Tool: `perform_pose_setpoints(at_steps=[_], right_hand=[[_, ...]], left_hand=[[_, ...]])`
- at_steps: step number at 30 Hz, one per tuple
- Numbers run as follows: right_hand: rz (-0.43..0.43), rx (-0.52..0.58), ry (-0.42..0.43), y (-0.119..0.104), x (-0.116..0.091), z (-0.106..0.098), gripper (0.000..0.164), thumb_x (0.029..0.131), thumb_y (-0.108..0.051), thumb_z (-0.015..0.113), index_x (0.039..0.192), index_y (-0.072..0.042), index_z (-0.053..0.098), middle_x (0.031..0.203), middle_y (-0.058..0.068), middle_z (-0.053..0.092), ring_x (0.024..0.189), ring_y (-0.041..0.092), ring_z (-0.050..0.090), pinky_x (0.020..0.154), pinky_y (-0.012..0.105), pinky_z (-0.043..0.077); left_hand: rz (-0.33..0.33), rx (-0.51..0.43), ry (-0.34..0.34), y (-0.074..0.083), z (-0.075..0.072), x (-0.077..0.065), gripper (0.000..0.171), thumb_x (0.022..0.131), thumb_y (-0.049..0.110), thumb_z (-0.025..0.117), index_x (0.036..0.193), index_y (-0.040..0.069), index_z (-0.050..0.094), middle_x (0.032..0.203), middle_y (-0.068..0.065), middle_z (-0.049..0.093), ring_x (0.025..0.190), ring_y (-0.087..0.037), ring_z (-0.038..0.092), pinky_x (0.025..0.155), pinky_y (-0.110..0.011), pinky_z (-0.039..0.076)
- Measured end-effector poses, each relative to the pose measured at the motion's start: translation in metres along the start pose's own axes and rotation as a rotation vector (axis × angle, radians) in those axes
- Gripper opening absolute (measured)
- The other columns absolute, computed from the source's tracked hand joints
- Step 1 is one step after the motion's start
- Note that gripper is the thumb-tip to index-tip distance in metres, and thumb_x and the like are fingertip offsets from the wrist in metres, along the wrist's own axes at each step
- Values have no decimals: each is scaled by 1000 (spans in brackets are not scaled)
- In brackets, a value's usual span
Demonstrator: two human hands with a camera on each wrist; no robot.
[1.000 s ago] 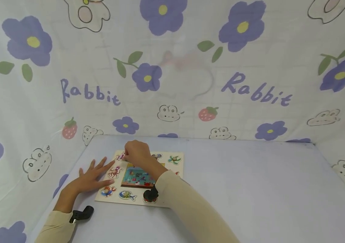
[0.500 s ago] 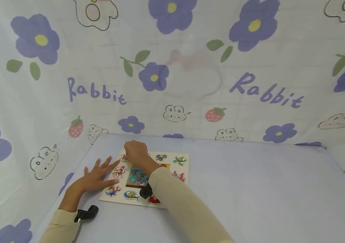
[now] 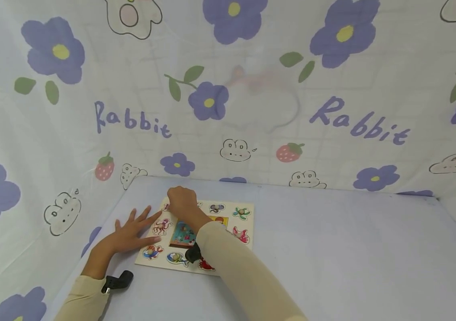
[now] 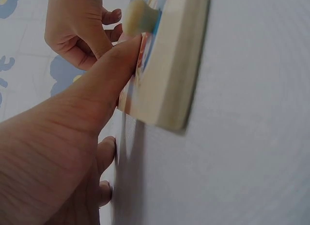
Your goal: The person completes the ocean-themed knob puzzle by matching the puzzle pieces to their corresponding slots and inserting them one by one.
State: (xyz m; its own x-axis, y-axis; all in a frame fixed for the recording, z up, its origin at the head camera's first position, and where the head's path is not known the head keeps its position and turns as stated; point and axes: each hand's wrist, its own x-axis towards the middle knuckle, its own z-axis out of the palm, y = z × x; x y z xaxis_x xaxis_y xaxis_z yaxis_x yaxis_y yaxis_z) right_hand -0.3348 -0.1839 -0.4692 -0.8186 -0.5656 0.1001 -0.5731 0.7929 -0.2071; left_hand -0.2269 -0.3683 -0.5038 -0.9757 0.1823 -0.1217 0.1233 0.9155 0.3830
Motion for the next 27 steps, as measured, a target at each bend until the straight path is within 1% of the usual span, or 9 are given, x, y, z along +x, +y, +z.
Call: perform_pose_setpoints(at_steps=[4,12,18,24,27], right_hand=[[-3,-13,3,-1,2,1,17,92,-33,77,87,-17,76,76,-6,70,59,9,58,55,28,52],[-28,-24,4,-2,6,4,18,93,-28,77,80,-17,70,77,-7,69,64,9,58,57,28,51],[-40,2,-7,0,4,6,14,93,-27,76,85,-17,71,83,-6,70,69,10,60,62,30,53],[-53,-33,-4,0,5,7,14,95,-23,73,82,-18,70,81,-7,69,68,9,59,61,29,52],[-78,-42,-22,-1,3,4,11,97,-21,69,87,-17,71,84,-6,70,68,9,58,61,29,51]], left_hand=[[0,-6,2,1,-1,0,87,89,66,65,160,28,32,169,-17,12,149,-58,-4,101,-87,-6],[1,-5,0,2,-1,0,86,90,64,66,160,27,34,169,-18,13,149,-58,-3,101,-87,-5],[3,-4,2,1,0,1,86,89,64,66,160,27,34,169,-18,13,149,-58,-3,101,-87,-5],[13,5,2,0,-1,1,86,90,65,64,160,28,32,169,-18,13,149,-58,-3,101,-87,-4],[8,5,-7,0,-2,1,86,91,64,64,161,27,31,169,-18,12,149,-57,-4,101,-87,-4]])
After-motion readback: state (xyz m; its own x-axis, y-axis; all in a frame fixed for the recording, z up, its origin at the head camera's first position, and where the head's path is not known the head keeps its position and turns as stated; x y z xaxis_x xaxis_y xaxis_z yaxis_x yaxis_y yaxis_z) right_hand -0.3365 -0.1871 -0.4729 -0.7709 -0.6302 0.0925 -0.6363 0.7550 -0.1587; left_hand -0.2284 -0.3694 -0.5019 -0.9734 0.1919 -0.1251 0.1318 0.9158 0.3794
